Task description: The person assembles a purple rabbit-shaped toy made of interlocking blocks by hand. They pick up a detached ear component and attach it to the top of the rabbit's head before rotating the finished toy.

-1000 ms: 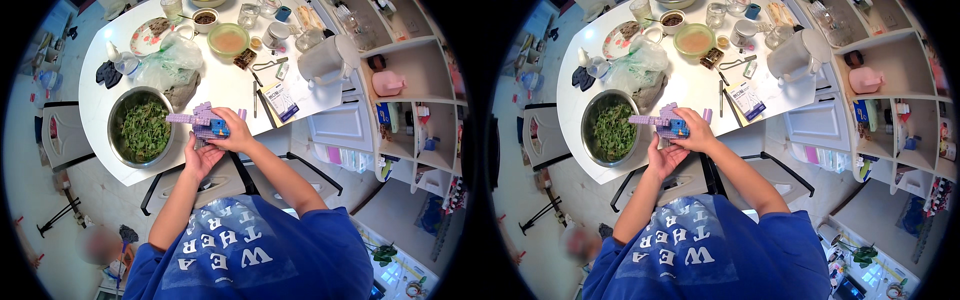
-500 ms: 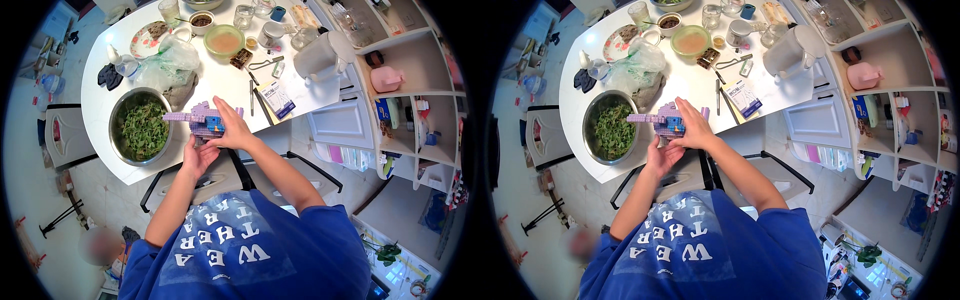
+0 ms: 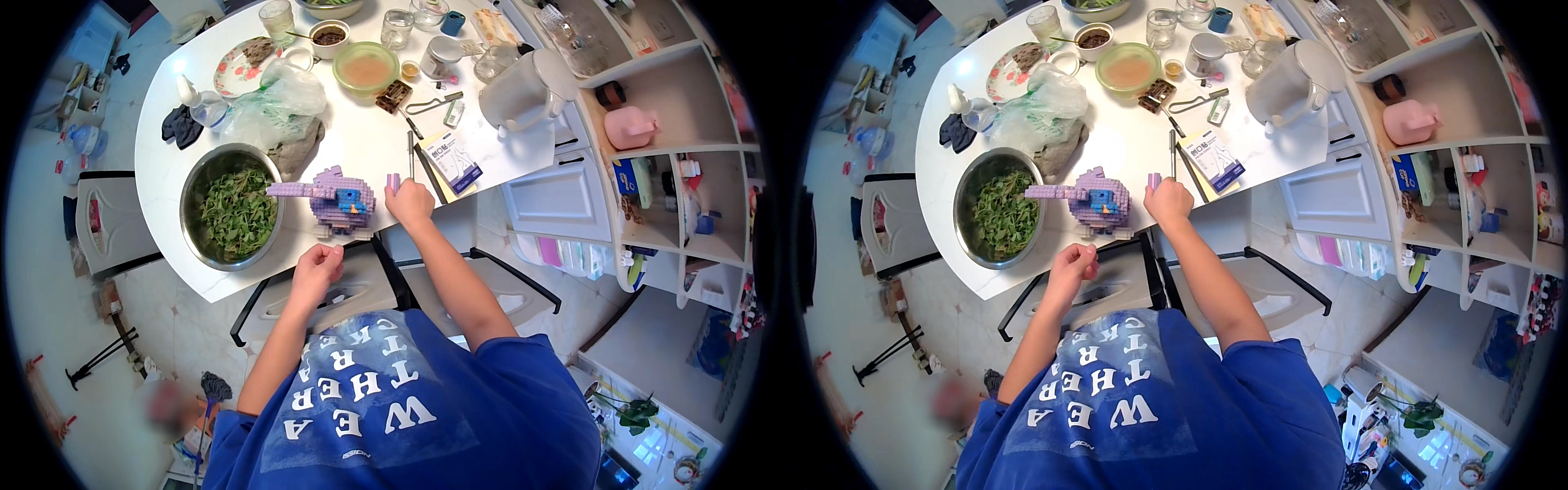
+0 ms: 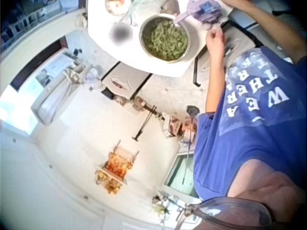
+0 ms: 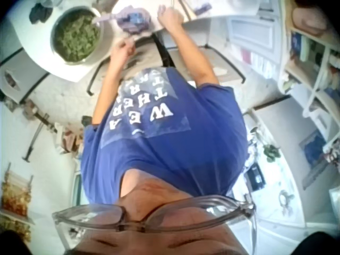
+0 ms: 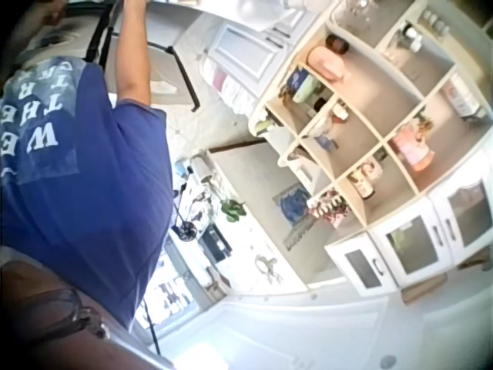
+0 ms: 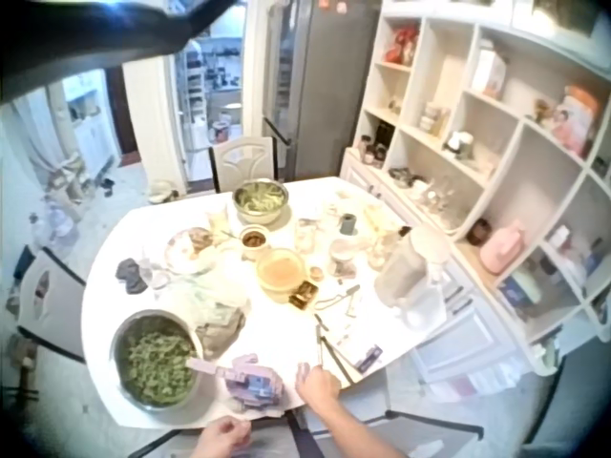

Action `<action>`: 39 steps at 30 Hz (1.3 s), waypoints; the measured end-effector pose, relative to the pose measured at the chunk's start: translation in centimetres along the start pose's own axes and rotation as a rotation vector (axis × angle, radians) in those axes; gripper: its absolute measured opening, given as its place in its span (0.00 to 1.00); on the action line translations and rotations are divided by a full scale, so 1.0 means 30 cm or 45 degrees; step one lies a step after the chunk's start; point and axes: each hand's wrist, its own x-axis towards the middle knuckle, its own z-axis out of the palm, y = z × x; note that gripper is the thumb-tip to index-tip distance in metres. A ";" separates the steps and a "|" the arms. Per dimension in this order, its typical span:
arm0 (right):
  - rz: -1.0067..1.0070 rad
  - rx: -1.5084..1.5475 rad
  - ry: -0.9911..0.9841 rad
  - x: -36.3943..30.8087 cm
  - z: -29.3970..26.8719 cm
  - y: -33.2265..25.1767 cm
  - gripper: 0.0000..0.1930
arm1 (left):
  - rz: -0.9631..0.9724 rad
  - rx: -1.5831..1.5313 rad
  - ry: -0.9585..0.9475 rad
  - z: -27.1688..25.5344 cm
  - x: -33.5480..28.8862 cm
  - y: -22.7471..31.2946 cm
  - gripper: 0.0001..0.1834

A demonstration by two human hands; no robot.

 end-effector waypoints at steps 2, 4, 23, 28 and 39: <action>0.022 0.049 -0.020 0.007 0.005 0.013 0.21 | 0.031 0.036 0.000 -0.010 -0.012 -0.001 0.15; 0.023 0.388 -0.058 -0.010 -0.021 0.030 0.18 | 0.066 0.104 -0.002 -0.027 -0.024 -0.001 0.14; -0.477 1.812 -0.700 -0.475 -0.441 -0.095 0.10 | 0.785 0.124 -0.347 0.039 -0.199 0.303 0.22; -0.498 1.744 -0.758 -0.500 -0.442 -0.098 0.12 | 0.903 0.234 -0.373 0.012 -0.230 0.314 0.25; -0.526 1.521 -0.643 -0.447 -0.481 -0.148 0.16 | 0.806 -0.244 -0.430 -0.096 -0.209 0.236 0.18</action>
